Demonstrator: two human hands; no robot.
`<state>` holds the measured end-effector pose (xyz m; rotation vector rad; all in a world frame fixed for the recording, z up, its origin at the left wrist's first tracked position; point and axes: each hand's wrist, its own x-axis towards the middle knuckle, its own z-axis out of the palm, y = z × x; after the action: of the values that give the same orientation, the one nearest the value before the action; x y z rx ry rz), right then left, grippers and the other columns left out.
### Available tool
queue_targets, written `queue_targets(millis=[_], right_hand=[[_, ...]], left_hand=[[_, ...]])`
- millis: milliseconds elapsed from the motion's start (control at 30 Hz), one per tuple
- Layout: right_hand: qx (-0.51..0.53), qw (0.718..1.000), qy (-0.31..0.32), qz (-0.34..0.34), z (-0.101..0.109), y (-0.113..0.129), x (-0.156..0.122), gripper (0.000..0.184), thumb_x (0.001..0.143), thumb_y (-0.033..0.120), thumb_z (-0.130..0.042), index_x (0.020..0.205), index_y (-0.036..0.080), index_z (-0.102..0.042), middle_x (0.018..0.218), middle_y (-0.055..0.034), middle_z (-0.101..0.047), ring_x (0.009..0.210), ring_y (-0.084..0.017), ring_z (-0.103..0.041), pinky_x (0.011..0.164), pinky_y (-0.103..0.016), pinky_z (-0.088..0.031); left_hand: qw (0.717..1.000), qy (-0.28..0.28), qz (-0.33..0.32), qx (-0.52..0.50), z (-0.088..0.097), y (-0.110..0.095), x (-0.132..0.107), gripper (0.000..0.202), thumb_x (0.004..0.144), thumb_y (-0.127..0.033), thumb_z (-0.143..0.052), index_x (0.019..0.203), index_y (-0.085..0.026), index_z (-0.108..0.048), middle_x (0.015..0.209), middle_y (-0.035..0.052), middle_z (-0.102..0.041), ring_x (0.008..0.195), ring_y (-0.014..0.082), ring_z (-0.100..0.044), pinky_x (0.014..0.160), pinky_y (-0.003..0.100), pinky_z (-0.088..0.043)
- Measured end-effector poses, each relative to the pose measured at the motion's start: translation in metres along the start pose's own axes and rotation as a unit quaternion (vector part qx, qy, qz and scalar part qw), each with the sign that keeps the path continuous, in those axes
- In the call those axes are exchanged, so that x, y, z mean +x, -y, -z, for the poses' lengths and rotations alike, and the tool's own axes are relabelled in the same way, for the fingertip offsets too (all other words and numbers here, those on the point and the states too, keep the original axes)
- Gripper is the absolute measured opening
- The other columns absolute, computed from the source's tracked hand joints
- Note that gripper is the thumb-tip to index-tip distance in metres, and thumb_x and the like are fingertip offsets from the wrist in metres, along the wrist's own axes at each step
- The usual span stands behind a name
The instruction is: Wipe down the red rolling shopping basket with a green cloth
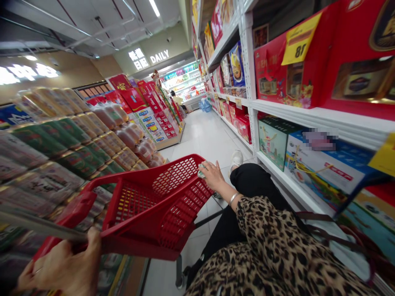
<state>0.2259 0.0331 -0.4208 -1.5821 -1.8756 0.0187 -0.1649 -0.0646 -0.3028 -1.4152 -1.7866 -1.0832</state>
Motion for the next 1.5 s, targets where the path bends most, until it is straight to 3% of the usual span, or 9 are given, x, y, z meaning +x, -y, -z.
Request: queue_targets(millis=[100, 233, 467, 600, 700, 833, 967, 1200, 1500], right_hand=[[0.014, 0.999, -0.007, 0.039, -0.004, 0.008, 0.001, 0.049, 0.086, 0.007, -0.056, 0.132, 0.023, -0.063, 0.148, -0.0149, -0.053, 0.142, -0.031, -0.041, 0.118, -0.067, -0.02], [0.042, 0.994, -0.013, 0.097, -0.009, 0.037, -0.002, 0.05, 0.084, 0.004, -0.056, 0.13, 0.023, -0.065, 0.144, -0.0146, -0.057, 0.139, -0.031, -0.043, 0.119, -0.067, -0.018], [0.079, 0.97, 0.033, 0.23, -0.003, 0.128, -0.016, 0.04, 0.092, 0.018, -0.06, 0.132, 0.021, -0.061, 0.143, -0.0139, -0.056, 0.131, -0.027, -0.049, 0.119, -0.056, -0.026], [0.102, 0.944, 0.027, 0.312, 0.007, 0.181, -0.021, 0.042, 0.097, 0.029, -0.057, 0.138, 0.022, -0.056, 0.145, -0.0131, -0.054, 0.133, -0.025, -0.047, 0.118, -0.052, -0.03], [0.109, 0.933, 0.022, 0.342, 0.014, 0.197, -0.023, 0.046, 0.098, 0.033, -0.057, 0.142, 0.023, -0.053, 0.147, -0.0121, -0.053, 0.134, -0.024, -0.047, 0.119, -0.048, -0.03], [0.108, 0.937, 0.018, 0.331, 0.016, 0.181, -0.027, 0.044, 0.099, 0.034, -0.054, 0.142, 0.024, -0.054, 0.147, -0.0108, -0.053, 0.133, -0.022, -0.049, 0.121, -0.047, -0.025], [0.085, 0.959, 0.008, 0.272, 0.012, 0.143, -0.034, 0.041, 0.096, 0.028, -0.058, 0.137, 0.024, -0.058, 0.146, -0.0115, -0.054, 0.128, -0.024, -0.051, 0.122, -0.053, -0.022], [0.058, 0.979, 0.005, 0.197, 0.012, 0.087, -0.037, 0.048, 0.088, 0.014, -0.061, 0.135, 0.024, -0.06, 0.145, -0.0125, -0.055, 0.131, -0.028, -0.048, 0.121, -0.058, -0.019], [0.001, 0.992, 0.038, 0.116, 0.027, 0.058, -0.032, 0.049, 0.086, 0.012, -0.061, 0.133, 0.026, -0.061, 0.139, -0.0104, -0.06, 0.12, -0.026, -0.056, 0.122, -0.059, -0.014]], left_hand=[[1.0, 0.0, 0.001, 0.001, 0.003, -0.006, -0.002, 0.042, 0.063, -0.048, -0.063, 0.06, -0.03, -0.025, 0.053, -0.004, -0.027, 0.069, 0.0271, -0.049, 0.096, 0.059, -0.037], [1.0, 0.004, -0.006, 0.006, 0.005, -0.008, -0.008, 0.036, 0.065, -0.045, -0.064, 0.062, -0.028, -0.032, 0.054, -0.0029, -0.031, 0.072, 0.029, -0.052, 0.098, 0.059, -0.036], [0.998, 0.012, -0.003, 0.058, 0.006, -0.018, -0.024, 0.032, 0.066, -0.043, -0.063, 0.062, -0.028, -0.034, 0.058, 0.0036, -0.05, 0.077, 0.0324, -0.056, 0.094, 0.063, -0.034], [0.999, 0.016, 0.009, 0.034, 0.01, -0.031, -0.032, 0.038, 0.067, -0.045, -0.066, 0.06, -0.028, -0.033, 0.058, 0.0027, -0.047, 0.078, 0.0319, -0.056, 0.095, 0.061, -0.038], [1.0, 0.019, 0.005, 0.016, 0.012, -0.038, -0.037, 0.042, 0.069, -0.049, -0.067, 0.06, -0.028, -0.032, 0.055, 0.0, -0.04, 0.076, 0.0304, -0.055, 0.099, 0.06, -0.037], [0.999, 0.034, -0.014, 0.006, 0.014, -0.039, -0.041, 0.042, 0.069, -0.05, -0.067, 0.062, -0.029, -0.03, 0.055, -0.0008, -0.039, 0.071, 0.0281, -0.052, 0.1, 0.057, -0.037], [0.998, 0.041, -0.041, 0.011, 0.013, -0.034, -0.038, 0.04, 0.07, -0.045, -0.066, 0.063, -0.029, -0.029, 0.057, -0.0007, -0.042, 0.069, 0.0268, -0.051, 0.101, 0.055, -0.036], [0.997, 0.038, -0.073, 0.008, -0.003, -0.018, -0.019, 0.041, 0.075, -0.051, -0.06, 0.064, -0.03, -0.026, 0.057, 0.0002, -0.042, 0.073, 0.0284, -0.054, 0.104, 0.053, -0.036], [0.997, 0.034, -0.055, -0.036, -0.028, 0.007, 0.015, 0.038, 0.076, -0.056, -0.053, 0.061, -0.03, -0.029, 0.056, -0.0017, -0.033, 0.073, 0.0278, -0.054, 0.105, 0.052, -0.038]])
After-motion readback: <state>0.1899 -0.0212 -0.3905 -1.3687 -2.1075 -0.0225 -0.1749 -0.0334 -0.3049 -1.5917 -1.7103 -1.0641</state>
